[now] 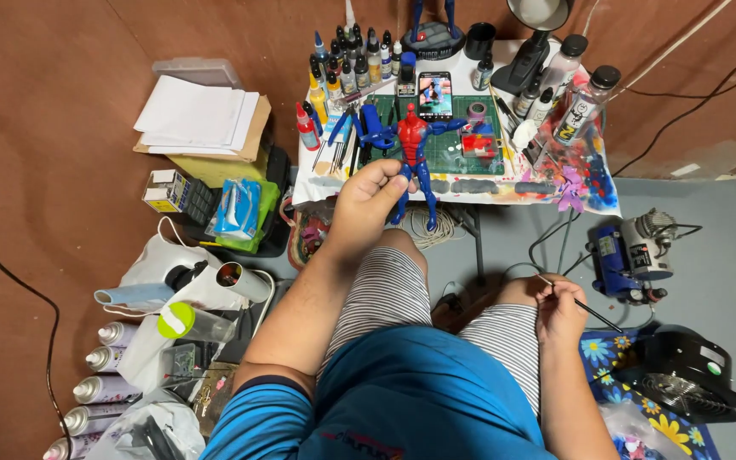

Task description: Painting a small action figure with a fine brush at a workbench.

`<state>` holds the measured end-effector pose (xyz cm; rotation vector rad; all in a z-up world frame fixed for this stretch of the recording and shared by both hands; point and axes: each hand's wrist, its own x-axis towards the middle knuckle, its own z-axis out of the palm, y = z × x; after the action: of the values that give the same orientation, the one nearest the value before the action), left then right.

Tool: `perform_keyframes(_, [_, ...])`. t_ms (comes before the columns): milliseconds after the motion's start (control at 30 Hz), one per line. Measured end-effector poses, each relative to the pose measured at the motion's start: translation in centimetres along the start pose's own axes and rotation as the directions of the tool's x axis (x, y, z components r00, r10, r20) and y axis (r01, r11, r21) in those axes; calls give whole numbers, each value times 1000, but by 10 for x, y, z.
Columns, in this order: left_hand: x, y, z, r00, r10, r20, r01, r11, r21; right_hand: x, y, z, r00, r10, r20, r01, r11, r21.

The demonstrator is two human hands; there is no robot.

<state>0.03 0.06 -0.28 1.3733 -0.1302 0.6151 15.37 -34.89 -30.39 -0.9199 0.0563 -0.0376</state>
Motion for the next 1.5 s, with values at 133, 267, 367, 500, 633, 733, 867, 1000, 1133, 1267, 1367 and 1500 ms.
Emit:
perform_keyframes(133, [-2, 5, 6, 999, 4, -32, -4, 1000, 5, 0, 0, 1, 1000, -2, 5, 2, 1000, -11])
perform_keyframes(267, [-1, 1, 6, 998, 20, -58, -18, 999, 27, 0, 0, 1, 1000, -13, 12, 13, 1000, -18])
perform_keyframes(367, [-3, 3, 4, 998, 2, -68, 0, 1000, 23, -3, -1, 3, 1000, -8, 5, 8, 1000, -24])
perform_keyframes(500, [-1, 3, 5, 997, -34, -76, 34, 999, -1, -4, -2, 5, 1000, -19, -13, 19, 999, -31])
perform_keyframes(633, [7, -11, -1, 995, -77, -68, 76, 997, -28, 9, -7, 10, 999, -21, -38, 20, 999, -38])
perform_keyframes(733, [19, -38, -7, 987, -130, -91, 127, 991, -38, 8, -31, 55, 999, -31, -33, 31, 999, 16])
perform_keyframes(867, [42, -88, -16, 978, -130, -160, 98, 976, -197, 27, -54, 128, 902, -318, 292, 332, 943, 2])
perform_keyframes(1000, [67, -173, -40, 972, -171, -160, 128, 960, -249, 74, -51, 192, 765, -460, 451, 579, 798, -169])
perform_keyframes(1133, [93, -198, -37, 977, -149, -151, 99, 950, -295, 110, -45, 238, 705, -485, 518, 661, 714, -232])
perform_keyframes(1267, [112, -158, -19, 960, -249, -126, 209, 941, -266, 108, -56, 286, 555, -467, 688, 813, 477, -333])
perform_keyframes(1367, [115, -153, -18, 950, -293, -109, 265, 939, -217, 106, -58, 299, 536, -383, 752, 838, 347, -421])
perform_keyframes(1500, [114, -153, -18, 958, -276, -81, 267, 958, -104, 109, -53, 300, 560, -328, 761, 821, 339, -459])
